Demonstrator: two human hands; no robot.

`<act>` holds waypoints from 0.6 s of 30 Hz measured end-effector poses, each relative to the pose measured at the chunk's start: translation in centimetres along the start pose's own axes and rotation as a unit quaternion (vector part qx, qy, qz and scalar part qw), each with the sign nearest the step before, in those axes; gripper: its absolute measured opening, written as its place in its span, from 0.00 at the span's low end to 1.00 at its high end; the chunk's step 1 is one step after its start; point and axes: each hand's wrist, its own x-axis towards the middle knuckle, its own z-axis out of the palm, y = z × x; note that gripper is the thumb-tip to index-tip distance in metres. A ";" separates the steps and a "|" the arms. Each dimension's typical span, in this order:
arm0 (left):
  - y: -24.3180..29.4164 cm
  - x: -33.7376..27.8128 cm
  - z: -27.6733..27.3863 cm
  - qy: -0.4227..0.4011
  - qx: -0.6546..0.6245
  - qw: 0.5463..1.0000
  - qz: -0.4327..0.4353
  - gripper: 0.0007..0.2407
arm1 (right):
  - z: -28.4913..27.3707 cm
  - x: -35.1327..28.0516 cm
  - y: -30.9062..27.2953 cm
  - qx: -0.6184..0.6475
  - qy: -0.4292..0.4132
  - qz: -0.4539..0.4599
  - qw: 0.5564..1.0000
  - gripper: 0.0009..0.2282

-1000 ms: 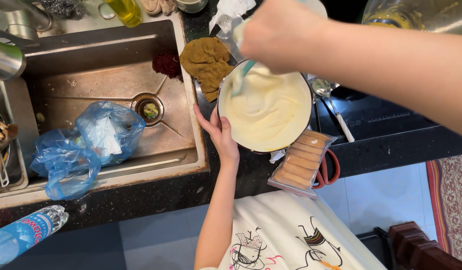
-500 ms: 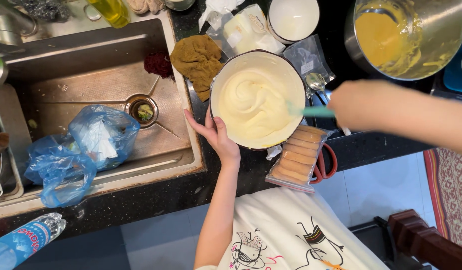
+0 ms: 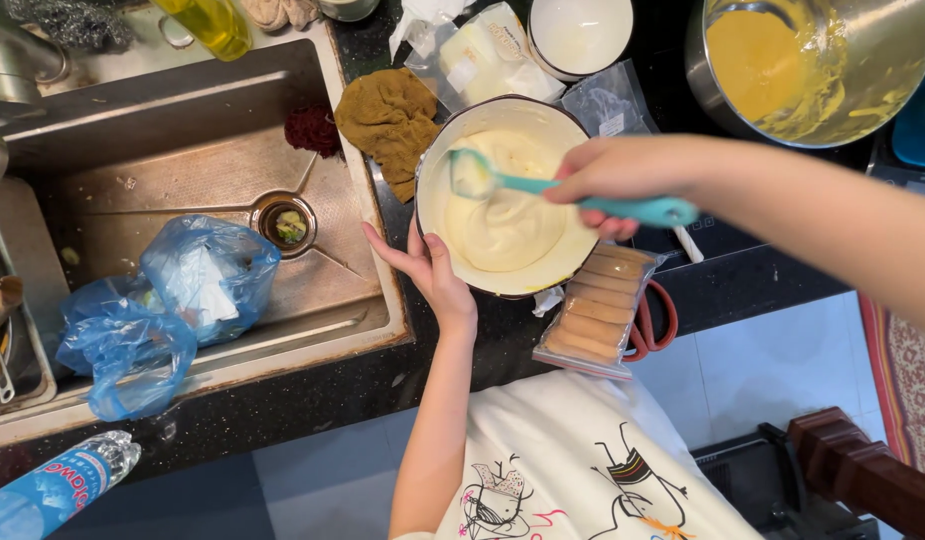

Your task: The recorder mixes baking ingredients in a bowl using a spatula and a whisk while weighing them on a scale.

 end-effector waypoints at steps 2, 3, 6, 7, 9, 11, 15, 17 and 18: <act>0.0 0.0 0.0 0.000 0.002 1.000 0.001 0.34 | -2.5 0.2 1.6 -0.107 0.041 0.000 0.993 0.12; 0.0 0.0 -0.1 -0.002 0.006 1.000 0.002 0.34 | -3.7 0.3 2.3 -0.210 0.082 -0.003 0.974 0.13; -0.1 0.1 -0.1 -0.004 0.011 1.000 0.005 0.34 | -3.6 -2.0 4.6 -0.450 0.206 -0.080 0.866 0.12; 0.0 0.1 -0.1 -0.006 0.011 1.000 0.003 0.34 | -2.3 -4.2 3.7 -0.448 0.206 -0.079 0.866 0.12; 0.0 0.1 -0.1 -0.007 0.008 1.000 0.002 0.34 | 0.2 -8.6 1.8 -0.601 0.301 -0.153 0.724 0.11; -0.1 0.0 -0.2 -0.004 0.011 1.000 0.003 0.34 | 1.2 -9.6 2.0 -0.584 0.300 -0.158 0.737 0.13; -0.4 0.0 -0.2 -0.003 0.016 1.000 0.011 0.34 | 2.1 -8.8 3.7 -0.541 0.300 -0.211 0.757 0.11; -0.5 0.0 -0.2 -0.005 0.013 1.000 0.009 0.34 | 2.8 -8.7 3.3 -0.540 0.290 -0.216 0.760 0.11; -0.5 0.1 -0.3 -0.005 0.010 1.000 0.006 0.34 | 3.2 -8.6 3.1 -0.540 0.278 -0.223 0.762 0.11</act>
